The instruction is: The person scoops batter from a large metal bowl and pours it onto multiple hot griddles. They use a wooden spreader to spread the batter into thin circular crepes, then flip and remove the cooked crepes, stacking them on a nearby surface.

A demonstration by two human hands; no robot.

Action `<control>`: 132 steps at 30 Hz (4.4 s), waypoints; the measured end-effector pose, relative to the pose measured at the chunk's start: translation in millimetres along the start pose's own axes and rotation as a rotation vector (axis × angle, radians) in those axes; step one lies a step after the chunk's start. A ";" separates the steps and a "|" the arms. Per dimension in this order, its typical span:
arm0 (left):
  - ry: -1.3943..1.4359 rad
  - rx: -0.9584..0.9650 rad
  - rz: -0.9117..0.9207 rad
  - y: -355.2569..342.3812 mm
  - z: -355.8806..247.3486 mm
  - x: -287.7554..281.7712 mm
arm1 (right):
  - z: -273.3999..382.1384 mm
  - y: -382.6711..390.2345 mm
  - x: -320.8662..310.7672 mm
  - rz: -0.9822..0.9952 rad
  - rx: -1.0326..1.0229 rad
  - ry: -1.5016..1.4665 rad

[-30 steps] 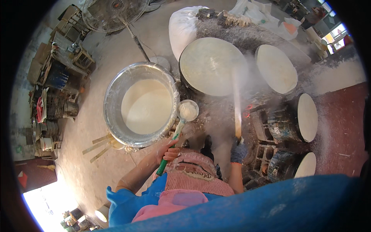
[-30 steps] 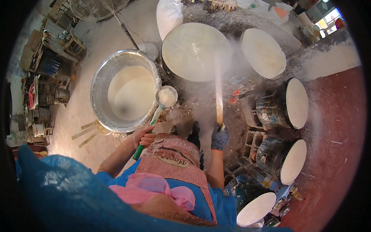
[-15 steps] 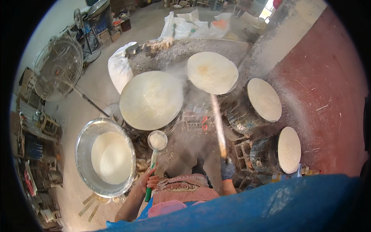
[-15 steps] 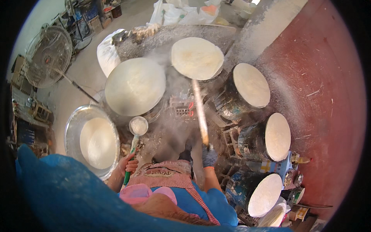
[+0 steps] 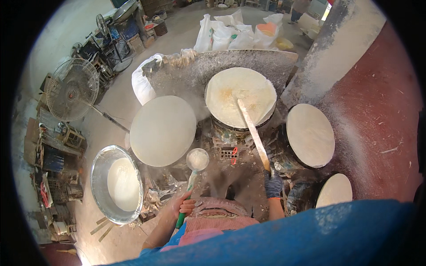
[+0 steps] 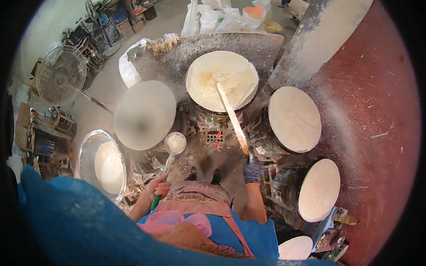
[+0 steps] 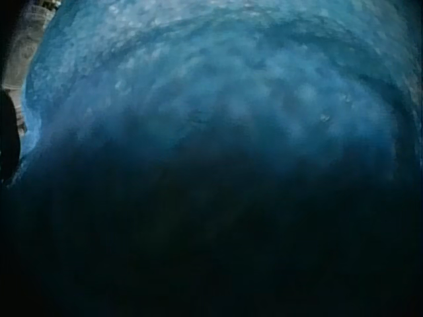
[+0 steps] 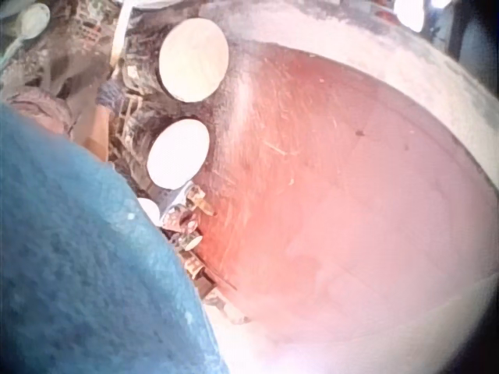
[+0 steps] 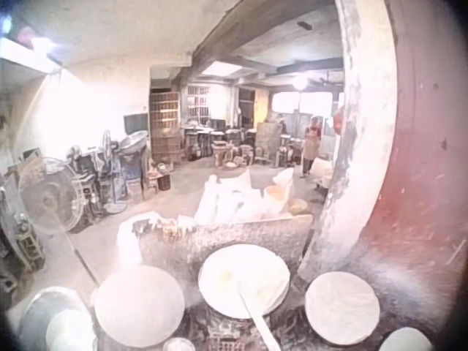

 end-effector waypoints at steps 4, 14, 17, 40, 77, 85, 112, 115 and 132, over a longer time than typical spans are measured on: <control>-0.033 0.069 -0.085 -15.2 -15.7 4.4 | 14.9 -10.2 6.1 0.020 -0.102 0.115; -0.035 0.009 -0.005 -21.5 -39.5 22.7 | 16.9 -17.4 10.2 0.082 -0.118 0.053; -0.053 -0.023 -0.026 -17.5 -44.8 25.5 | 17.5 -19.1 2.6 0.066 -0.138 0.003; -0.150 -0.257 -0.147 4.2 -68.7 10.2 | 23.3 45.2 8.7 0.162 0.287 -0.358; -0.164 -0.463 -0.197 7.2 -73.9 25.1 | -31.3 86.8 27.6 0.213 0.534 -0.854; -0.331 -0.673 -0.225 -54.8 -1.6 22.1 | -139.2 233.6 -31.1 -0.149 0.903 -0.671; -0.316 -0.353 -0.145 -26.9 25.7 16.0 | -115.9 102.5 -25.7 -0.294 0.574 -1.246; -0.462 -0.274 -0.133 -12.4 -7.9 32.0 | -81.0 65.5 3.9 -0.227 0.728 -1.246; -0.315 0.013 -0.051 3.1 -48.5 30.7 | 20.5 -157.3 155.4 -0.162 0.466 -1.081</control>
Point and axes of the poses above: each hand's wrist, its own y-axis away from the middle knuckle, its own x-axis out of the palm, z = x × y, the point moved 6 cm from there along -y, towards the middle knuckle, and after that the axes turned 3 degrees about y, right-handed, at the moved point
